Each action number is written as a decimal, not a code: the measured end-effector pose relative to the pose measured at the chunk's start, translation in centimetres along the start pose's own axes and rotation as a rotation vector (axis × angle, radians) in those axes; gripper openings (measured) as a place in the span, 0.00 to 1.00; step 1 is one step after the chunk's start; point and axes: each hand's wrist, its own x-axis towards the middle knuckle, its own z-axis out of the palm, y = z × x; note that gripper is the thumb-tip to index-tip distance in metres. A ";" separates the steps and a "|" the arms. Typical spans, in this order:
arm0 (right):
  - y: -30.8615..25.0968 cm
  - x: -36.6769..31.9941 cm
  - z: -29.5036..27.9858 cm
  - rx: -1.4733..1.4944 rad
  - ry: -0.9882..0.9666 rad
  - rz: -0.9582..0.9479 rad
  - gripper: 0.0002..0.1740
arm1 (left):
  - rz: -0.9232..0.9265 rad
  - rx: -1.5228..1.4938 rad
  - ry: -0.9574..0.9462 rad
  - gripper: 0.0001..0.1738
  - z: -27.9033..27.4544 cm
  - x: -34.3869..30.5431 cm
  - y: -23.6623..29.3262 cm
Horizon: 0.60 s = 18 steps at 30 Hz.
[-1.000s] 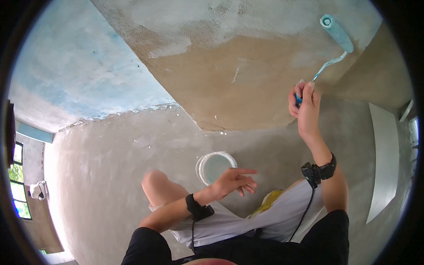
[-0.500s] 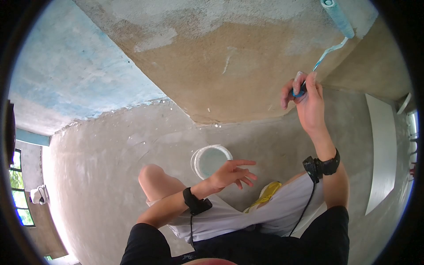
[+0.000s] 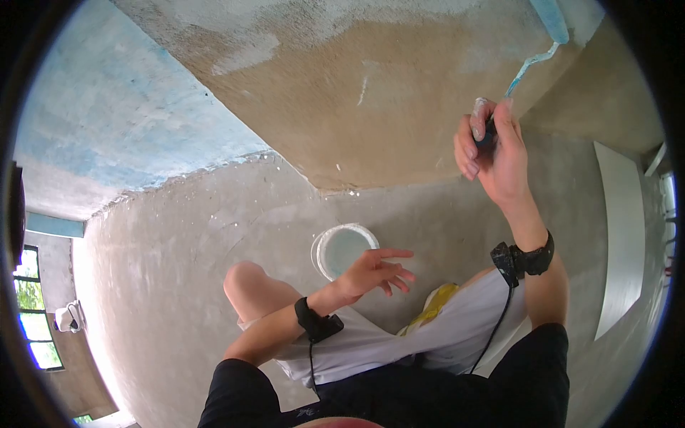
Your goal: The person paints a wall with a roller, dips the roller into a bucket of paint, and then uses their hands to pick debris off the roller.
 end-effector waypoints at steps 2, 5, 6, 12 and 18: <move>-0.1 -0.1 0.1 0.004 -0.030 0.004 0.27 | -0.002 0.000 -0.005 0.23 -0.1 0.0 -0.1; -0.1 -0.2 0.0 0.014 -0.041 0.025 0.27 | 0.000 -0.001 -0.008 0.23 -0.1 0.0 -0.1; -0.2 -0.2 0.1 0.014 -0.039 0.027 0.27 | 0.004 -0.003 -0.007 0.23 0.1 -0.1 0.0; -0.3 -0.1 0.8 -0.083 0.059 0.040 0.26 | 0.014 -0.003 -0.005 0.22 0.3 -0.4 0.4; -0.8 -0.5 1.5 -0.211 0.118 0.019 0.26 | 0.001 0.000 -0.003 0.22 0.6 -0.4 0.6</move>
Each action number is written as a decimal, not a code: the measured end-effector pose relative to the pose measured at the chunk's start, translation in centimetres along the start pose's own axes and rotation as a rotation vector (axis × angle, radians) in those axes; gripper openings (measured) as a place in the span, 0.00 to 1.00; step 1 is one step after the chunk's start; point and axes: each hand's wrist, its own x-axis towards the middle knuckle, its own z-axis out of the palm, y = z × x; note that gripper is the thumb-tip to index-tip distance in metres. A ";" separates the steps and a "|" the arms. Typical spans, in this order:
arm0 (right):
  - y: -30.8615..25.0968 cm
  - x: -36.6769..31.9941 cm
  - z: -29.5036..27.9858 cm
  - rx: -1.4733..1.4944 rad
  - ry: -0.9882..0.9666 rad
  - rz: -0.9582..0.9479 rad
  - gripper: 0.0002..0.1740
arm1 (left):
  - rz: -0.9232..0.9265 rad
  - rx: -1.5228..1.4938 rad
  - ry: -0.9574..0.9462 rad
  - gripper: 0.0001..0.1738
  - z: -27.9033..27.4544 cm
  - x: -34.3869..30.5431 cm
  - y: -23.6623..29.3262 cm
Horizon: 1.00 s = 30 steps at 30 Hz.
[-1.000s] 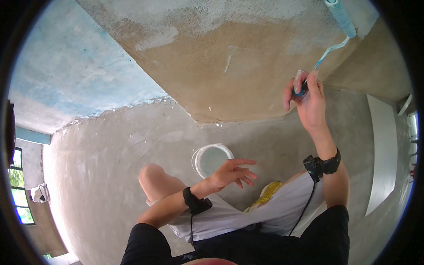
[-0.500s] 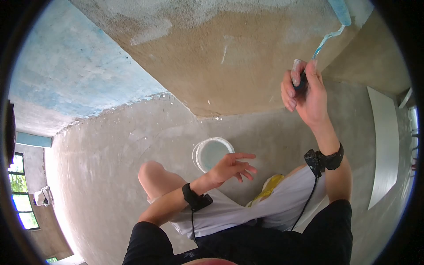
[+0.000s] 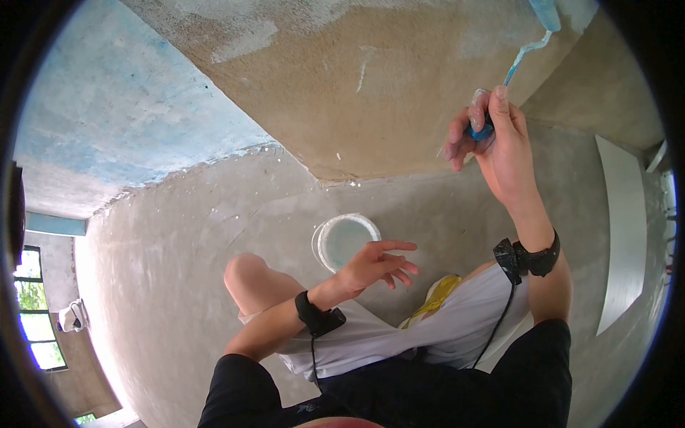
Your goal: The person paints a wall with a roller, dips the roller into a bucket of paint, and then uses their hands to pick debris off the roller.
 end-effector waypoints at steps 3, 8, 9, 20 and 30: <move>0.2 0.0 0.1 0.003 -0.004 0.008 0.25 | -0.009 0.002 0.004 0.22 0.1 0.0 0.1; -0.1 -0.1 0.7 -0.028 -0.014 0.079 0.21 | -0.009 -0.005 0.005 0.22 0.2 0.0 0.2; -0.5 -0.3 1.0 -0.028 -0.016 0.076 0.21 | -0.010 -0.012 0.004 0.22 0.2 0.0 0.3; -1.5 -1.1 1.9 -0.085 -0.171 0.098 0.21 | -0.009 -0.008 -0.010 0.22 0.4 -0.2 0.4; -1.3 -0.8 1.7 -0.123 -0.171 0.105 0.22 | -0.005 -0.021 -0.015 0.22 0.2 0.0 0.1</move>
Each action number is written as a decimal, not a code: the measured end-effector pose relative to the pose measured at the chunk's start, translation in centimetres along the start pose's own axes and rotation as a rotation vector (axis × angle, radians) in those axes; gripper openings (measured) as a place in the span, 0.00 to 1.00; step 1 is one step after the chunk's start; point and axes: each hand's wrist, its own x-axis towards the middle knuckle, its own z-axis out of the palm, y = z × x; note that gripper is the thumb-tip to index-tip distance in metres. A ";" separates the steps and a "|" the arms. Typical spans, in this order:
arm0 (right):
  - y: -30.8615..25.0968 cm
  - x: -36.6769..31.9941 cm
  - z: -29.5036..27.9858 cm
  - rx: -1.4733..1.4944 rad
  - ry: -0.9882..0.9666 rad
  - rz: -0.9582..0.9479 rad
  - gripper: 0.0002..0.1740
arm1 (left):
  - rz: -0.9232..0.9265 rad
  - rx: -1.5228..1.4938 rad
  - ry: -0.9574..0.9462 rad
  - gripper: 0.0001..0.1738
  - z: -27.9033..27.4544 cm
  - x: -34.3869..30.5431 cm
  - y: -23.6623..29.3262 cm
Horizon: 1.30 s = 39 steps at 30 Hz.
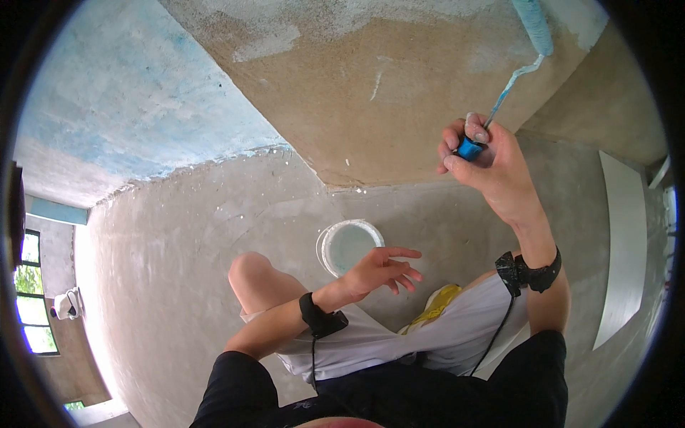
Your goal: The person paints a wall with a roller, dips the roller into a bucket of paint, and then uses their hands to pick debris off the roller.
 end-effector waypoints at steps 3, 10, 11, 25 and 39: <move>0.0 0.1 -0.2 -0.021 0.011 -0.006 0.21 | -0.002 0.006 0.002 0.22 0.0 0.0 0.1; -1.3 0.8 -1.3 -0.065 0.036 -0.093 0.20 | 0.054 0.039 0.000 0.22 0.6 0.0 0.0; -1.0 1.0 -1.5 -0.080 0.043 -0.107 0.19 | 0.056 0.040 -0.003 0.22 0.6 0.2 0.0; 1.1 0.2 -0.5 -0.092 0.066 0.074 0.22 | 0.014 -0.011 0.024 0.22 0.1 0.4 0.4; -0.3 1.4 0.1 0.036 -0.013 -0.079 0.21 | 0.032 0.019 0.047 0.21 0.8 0.4 0.8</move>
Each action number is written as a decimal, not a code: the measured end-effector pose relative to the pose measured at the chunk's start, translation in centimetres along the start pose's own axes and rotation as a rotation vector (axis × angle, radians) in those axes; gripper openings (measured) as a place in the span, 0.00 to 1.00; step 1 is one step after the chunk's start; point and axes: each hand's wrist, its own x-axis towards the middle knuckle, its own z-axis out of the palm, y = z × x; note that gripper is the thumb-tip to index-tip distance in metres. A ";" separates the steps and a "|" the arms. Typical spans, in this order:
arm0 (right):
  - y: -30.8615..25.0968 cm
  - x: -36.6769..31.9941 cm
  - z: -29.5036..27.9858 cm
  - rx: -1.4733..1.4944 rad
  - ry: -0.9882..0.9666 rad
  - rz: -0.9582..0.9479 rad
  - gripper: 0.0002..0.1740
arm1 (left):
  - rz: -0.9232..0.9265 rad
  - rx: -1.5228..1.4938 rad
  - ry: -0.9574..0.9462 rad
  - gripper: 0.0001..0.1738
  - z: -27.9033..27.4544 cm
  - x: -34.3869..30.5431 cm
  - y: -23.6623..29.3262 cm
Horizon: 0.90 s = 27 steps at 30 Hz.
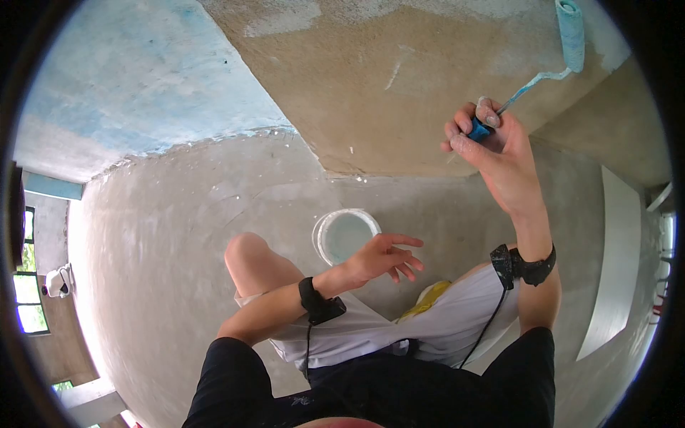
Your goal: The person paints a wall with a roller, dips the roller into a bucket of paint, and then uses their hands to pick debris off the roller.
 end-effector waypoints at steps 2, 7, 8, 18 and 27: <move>0.0 0.0 0.0 -0.003 -0.020 0.008 0.21 | -0.003 0.004 0.004 0.21 -0.2 0.0 -0.2; 0.1 -0.2 0.1 -0.002 -0.017 0.034 0.21 | -0.014 0.004 0.004 0.22 -0.7 -0.1 -0.4; 0.1 -0.2 0.1 0.001 -0.017 0.046 0.21 | -0.013 -0.005 0.008 0.22 -0.8 -0.2 -0.5; 0.4 -0.4 0.1 -0.007 -0.014 0.064 0.21 | -0.013 -0.023 0.004 0.22 -1.2 -0.5 -0.2; 0.5 -0.2 0.2 -0.024 -0.006 0.036 0.21 | -0.001 -0.027 0.005 0.21 -0.8 -0.9 0.2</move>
